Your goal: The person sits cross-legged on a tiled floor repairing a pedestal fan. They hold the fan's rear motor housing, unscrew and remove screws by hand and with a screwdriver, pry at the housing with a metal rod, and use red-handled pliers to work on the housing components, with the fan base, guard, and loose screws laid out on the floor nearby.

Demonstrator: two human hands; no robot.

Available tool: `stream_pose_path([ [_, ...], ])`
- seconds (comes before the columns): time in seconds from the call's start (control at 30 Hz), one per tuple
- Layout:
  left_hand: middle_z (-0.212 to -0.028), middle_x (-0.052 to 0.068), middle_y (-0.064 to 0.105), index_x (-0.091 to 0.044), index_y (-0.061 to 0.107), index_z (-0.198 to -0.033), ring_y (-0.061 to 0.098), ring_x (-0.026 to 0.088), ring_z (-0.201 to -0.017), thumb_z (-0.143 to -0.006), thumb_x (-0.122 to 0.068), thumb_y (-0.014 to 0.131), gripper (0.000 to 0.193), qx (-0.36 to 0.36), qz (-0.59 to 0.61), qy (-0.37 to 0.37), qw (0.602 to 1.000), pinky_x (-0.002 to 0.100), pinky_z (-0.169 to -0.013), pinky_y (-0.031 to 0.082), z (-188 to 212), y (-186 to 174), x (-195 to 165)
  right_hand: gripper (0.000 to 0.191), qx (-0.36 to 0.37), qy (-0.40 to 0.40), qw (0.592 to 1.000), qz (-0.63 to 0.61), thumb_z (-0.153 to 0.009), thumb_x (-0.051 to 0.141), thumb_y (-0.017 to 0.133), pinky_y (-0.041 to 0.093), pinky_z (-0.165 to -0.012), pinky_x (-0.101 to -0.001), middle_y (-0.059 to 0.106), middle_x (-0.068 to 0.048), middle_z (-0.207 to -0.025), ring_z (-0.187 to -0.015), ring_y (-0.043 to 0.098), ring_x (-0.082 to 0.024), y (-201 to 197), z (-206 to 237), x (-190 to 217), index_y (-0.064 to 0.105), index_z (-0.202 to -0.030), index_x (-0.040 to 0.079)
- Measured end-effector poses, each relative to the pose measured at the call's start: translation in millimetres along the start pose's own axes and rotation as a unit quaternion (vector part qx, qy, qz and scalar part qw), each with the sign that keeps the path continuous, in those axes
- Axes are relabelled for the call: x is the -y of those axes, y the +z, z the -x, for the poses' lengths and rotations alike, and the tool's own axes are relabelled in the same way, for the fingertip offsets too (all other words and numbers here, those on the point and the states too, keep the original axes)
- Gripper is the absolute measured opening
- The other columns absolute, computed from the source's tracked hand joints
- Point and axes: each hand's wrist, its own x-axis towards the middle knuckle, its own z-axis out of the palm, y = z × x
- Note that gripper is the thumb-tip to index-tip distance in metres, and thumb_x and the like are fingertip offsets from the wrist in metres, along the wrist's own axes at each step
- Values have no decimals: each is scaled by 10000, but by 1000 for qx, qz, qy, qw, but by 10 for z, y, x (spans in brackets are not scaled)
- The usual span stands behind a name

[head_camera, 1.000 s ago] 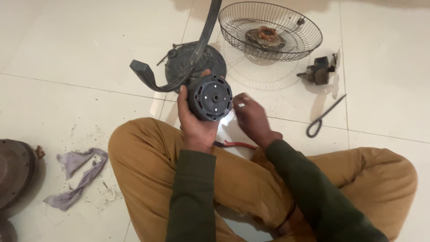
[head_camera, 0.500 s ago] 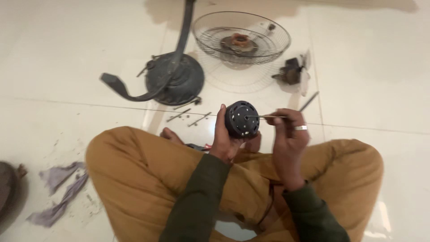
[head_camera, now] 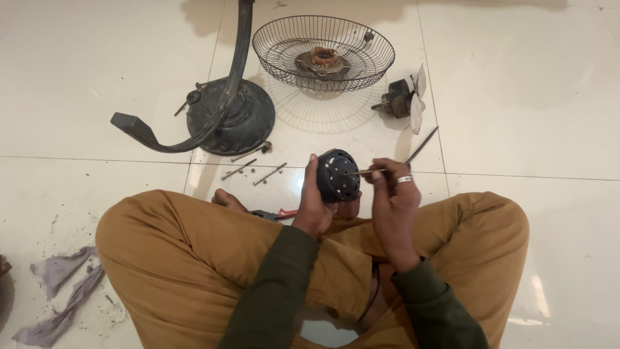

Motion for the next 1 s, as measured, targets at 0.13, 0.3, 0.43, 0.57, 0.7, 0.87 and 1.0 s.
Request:
stream_pose_path([
  [0.13, -1143, 64, 654, -125, 530, -1407, 668, 177, -983, -1056, -519, 408, 542, -25, -35, 32, 999, 384, -827, 600, -13, -5, -6, 158, 24, 86, 996, 9, -996, 17, 630, 571, -716, -258, 724, -58, -905, -799, 684, -105, 36, -39, -39, 677, -1139, -34],
  [0.3, -1097, 45, 641, -112, 526, -1397, 638, 142, -947, -1051, -502, 420, 532, -35, -65, 45, 996, 343, -804, 583, -3, 12, -36, 117, 11, 113, 990, 88, -997, 82, 678, 484, -543, -281, 656, -81, -702, -599, 588, -113, -6, -86, -66, 713, -1021, -27],
  [0.43, -1118, 52, 624, -79, 546, -1410, 622, 140, -962, -1069, -485, 448, 539, -21, -107, 75, 991, 326, -821, 567, 44, 50, -75, 175, 41, -10, 984, 170, -1022, 127, 658, 429, -528, -304, 589, -92, -660, -573, 532, -120, -26, -84, -55, 674, -951, -32],
  [0.57, -1181, 73, 619, -80, 522, -1420, 630, 150, -995, -1017, -522, 485, 600, -34, -147, 107, 983, 337, -806, 584, 100, 92, -139, 263, 5, 32, 980, 195, -1072, 156, 628, 344, -511, -374, 458, -134, -597, -547, 398, -183, -24, -95, -49, 626, -885, -29],
  [0.7, -1216, 99, 567, -190, 303, -1542, 614, 180, -1019, -954, -488, 623, 733, -37, -150, 92, 984, 333, -835, 573, 152, 192, -149, 266, 41, 13, 980, 193, -1059, 166, 592, 355, -501, -371, 468, -111, -602, -519, 414, -154, -31, -112, -99, 588, -872, -23],
  [0.87, -1202, 119, 558, -265, 108, -1552, 606, 199, -990, -804, -449, 737, 995, -106, -123, 99, 982, 371, -808, 602, 192, 254, -210, 302, -15, 78, 982, 172, -1088, 220, 558, 342, -509, -371, 460, -88, -604, -564, 389, -163, -20, -76, -262, 599, -903, -15],
  [1.0, -1341, 94, 559, -134, 214, -1511, 609, 200, -1094, -746, -335, 855, 1019, -87, -210, 119, 967, 348, -859, 572, 207, 304, -83, 334, 15, 119, 991, 65, -1094, 246, 566, 381, -530, -330, 487, -41, -664, -614, 426, -131, 18, -5, -503, 547, -849, 20],
])
